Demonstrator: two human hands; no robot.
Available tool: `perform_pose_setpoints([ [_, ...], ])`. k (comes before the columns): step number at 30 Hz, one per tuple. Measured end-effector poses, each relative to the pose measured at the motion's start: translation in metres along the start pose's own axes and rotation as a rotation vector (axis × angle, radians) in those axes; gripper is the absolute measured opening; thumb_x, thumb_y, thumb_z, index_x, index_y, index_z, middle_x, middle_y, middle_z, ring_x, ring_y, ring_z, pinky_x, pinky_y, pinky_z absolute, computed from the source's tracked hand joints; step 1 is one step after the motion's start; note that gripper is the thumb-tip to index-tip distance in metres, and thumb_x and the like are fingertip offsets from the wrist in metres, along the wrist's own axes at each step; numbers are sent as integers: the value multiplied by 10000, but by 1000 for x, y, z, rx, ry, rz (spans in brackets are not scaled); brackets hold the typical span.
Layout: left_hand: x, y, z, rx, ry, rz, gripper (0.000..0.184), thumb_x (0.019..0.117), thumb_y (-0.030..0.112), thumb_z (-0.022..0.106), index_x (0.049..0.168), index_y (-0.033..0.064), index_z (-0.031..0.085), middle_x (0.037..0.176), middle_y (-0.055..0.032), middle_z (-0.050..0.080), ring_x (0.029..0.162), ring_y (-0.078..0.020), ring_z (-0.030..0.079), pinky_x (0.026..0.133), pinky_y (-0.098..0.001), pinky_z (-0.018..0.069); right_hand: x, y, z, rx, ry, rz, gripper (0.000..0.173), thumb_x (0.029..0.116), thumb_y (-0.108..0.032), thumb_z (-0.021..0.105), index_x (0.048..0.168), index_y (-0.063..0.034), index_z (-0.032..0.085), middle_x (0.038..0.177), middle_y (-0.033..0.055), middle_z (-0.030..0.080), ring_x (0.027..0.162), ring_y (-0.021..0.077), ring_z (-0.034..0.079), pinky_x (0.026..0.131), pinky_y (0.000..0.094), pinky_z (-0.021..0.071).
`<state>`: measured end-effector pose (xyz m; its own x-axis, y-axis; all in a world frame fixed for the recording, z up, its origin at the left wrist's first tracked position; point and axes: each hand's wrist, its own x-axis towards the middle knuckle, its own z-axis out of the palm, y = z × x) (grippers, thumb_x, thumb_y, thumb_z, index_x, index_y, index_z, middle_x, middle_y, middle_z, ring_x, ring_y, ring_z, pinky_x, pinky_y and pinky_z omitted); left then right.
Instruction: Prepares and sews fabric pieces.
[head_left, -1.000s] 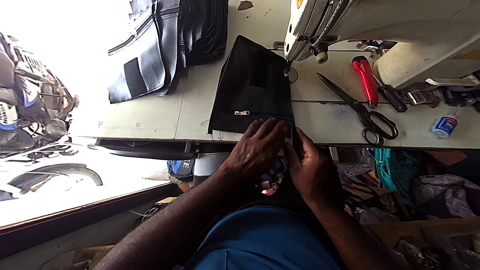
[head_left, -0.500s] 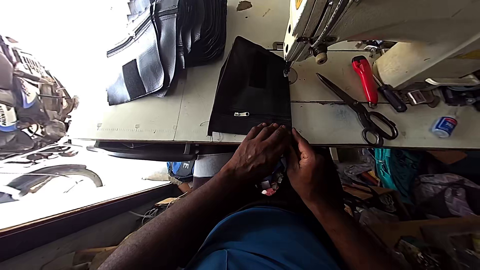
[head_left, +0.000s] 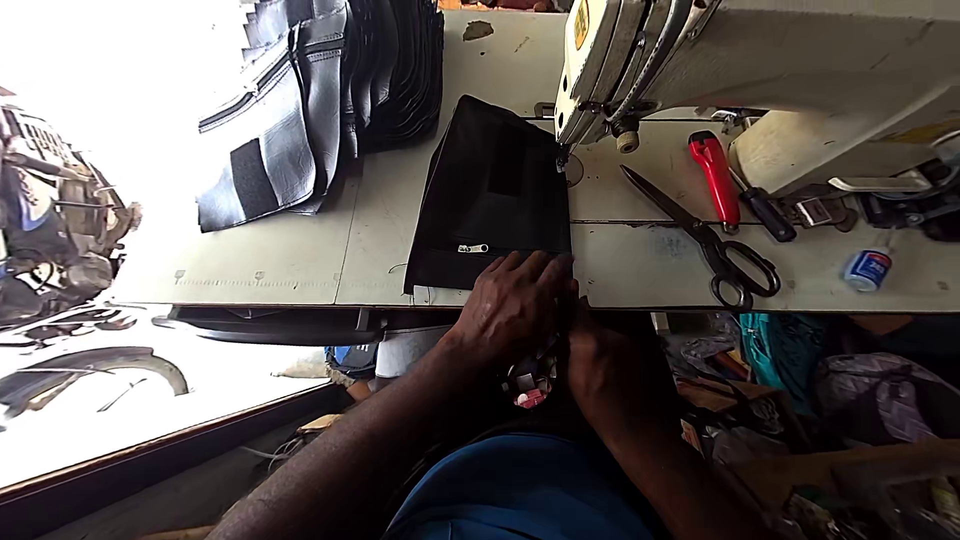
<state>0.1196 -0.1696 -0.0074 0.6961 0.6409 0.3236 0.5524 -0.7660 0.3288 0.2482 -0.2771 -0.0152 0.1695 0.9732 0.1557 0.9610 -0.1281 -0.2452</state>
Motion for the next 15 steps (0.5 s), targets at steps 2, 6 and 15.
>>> perform_pose_setpoints([
  [2, 8, 8, 5, 96, -79, -54, 450, 1056, 305, 451, 1467, 166, 569, 1117, -79, 666, 963, -277, 623, 786, -434, 520, 1, -2, -2, -36, 9, -21, 527, 889, -85, 628, 1412, -29, 591, 626, 52, 628, 501, 229, 631, 466, 404, 533],
  [6, 10, 8, 9, 156, -110, -48, 423, 1057, 316, 436, 1419, 178, 607, 1276, -70, 611, 1093, -275, 588, 843, -436, 500, 6, -1, -6, -36, 40, -49, 460, 870, -86, 614, 1321, -15, 667, 599, 42, 628, 486, 213, 627, 457, 385, 526],
  [15, 11, 4, 8, 162, -142, -18, 398, 1056, 254, 416, 1373, 146, 631, 1573, 25, 492, 1308, -248, 541, 901, -422, 500, 13, -3, -14, -50, 0, -43, 353, 868, -127, 618, 1192, -49, 733, 571, 20, 613, 469, 203, 624, 427, 379, 505],
])
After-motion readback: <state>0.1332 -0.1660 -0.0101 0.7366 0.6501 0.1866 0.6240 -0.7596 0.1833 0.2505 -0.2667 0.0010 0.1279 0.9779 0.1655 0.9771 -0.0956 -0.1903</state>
